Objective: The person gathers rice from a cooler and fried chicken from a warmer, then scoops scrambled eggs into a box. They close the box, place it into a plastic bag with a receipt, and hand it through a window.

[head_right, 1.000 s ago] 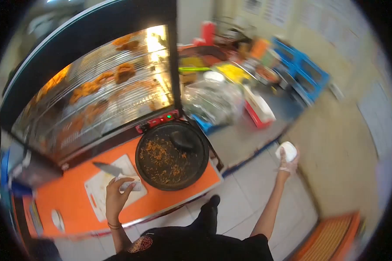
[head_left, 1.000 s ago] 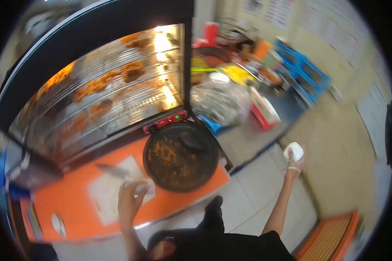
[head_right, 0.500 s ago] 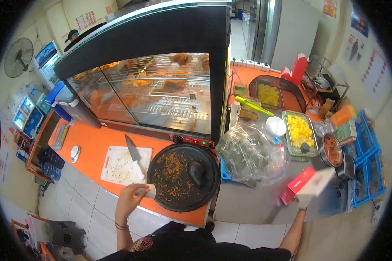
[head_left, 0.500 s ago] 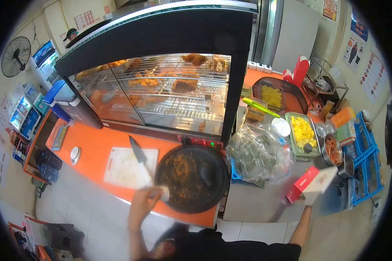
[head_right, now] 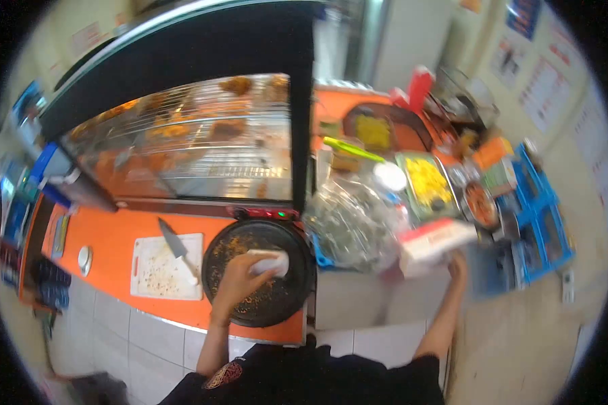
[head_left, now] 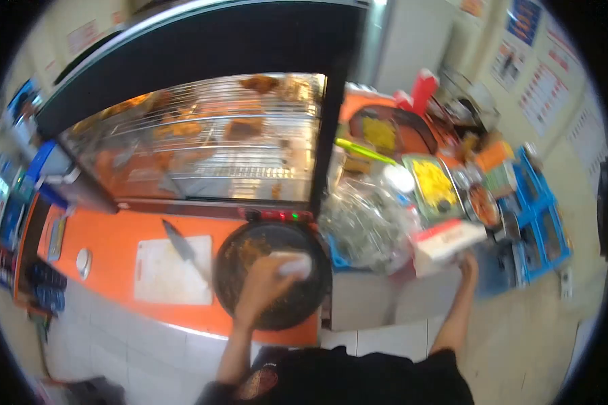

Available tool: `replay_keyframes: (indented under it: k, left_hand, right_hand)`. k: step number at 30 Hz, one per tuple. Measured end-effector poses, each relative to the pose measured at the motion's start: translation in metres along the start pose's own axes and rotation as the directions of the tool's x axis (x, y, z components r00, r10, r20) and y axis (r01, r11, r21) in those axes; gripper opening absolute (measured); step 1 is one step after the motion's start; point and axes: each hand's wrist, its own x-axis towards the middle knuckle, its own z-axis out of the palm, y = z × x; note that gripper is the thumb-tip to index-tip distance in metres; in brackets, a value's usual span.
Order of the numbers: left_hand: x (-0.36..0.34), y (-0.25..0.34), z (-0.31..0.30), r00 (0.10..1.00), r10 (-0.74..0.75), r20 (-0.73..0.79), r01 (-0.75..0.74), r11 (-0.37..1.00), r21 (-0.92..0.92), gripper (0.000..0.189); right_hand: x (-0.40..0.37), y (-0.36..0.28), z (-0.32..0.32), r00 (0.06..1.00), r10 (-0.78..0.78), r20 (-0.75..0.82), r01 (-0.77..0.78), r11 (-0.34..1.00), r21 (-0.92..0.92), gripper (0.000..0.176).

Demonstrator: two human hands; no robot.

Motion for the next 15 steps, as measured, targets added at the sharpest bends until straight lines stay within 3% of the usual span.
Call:
replay_keyframes:
  k: [2,3,6,9,10,12,14,15]
  left_hand:
    - [0.022,0.017,0.047,0.988,0.115,0.106,-0.127,0.984,0.124,0.049]
    - [0.031,0.028,0.073,0.976,0.155,0.156,-0.169,0.982,0.084,0.057]
    - [0.068,0.058,0.157,0.933,0.335,0.130,-0.337,0.942,-0.010,0.080]
    - [0.092,0.088,0.217,0.917,0.395,0.050,-0.394,0.918,-0.032,0.073]
    - [0.098,0.091,0.235,0.923,0.384,0.027,-0.384,0.923,-0.027,0.073]
    - [0.106,0.087,0.264,0.923,0.277,0.268,-0.256,0.960,-0.111,0.051]
    - [0.118,0.081,0.284,0.837,0.360,0.411,-0.350,0.931,-0.103,0.037]
    - [0.121,0.088,0.282,0.814,0.402,0.420,-0.398,0.912,-0.100,0.030]
  right_hand:
    - [0.030,0.036,0.018,0.976,-0.014,0.217,-0.018,0.990,0.142,0.035]
    - [0.034,0.040,0.030,0.935,0.140,0.325,-0.165,0.985,0.050,0.036]
    - [0.002,-0.104,0.092,0.825,0.376,0.422,-0.542,0.739,0.401,0.039]
    - [-0.012,-0.066,0.119,0.838,0.135,0.528,-0.494,0.599,0.630,0.050]
    - [-0.023,-0.072,0.118,0.831,0.127,0.541,-0.494,0.614,0.615,0.050]
    - [-0.053,-0.097,0.123,0.893,0.233,0.385,-0.438,0.644,0.627,0.052]
    - [-0.071,-0.110,0.110,0.913,0.297,0.281,-0.408,0.701,0.584,0.057]
    - [-0.052,-0.039,0.093,0.888,0.337,0.314,-0.454,0.751,0.480,0.064]
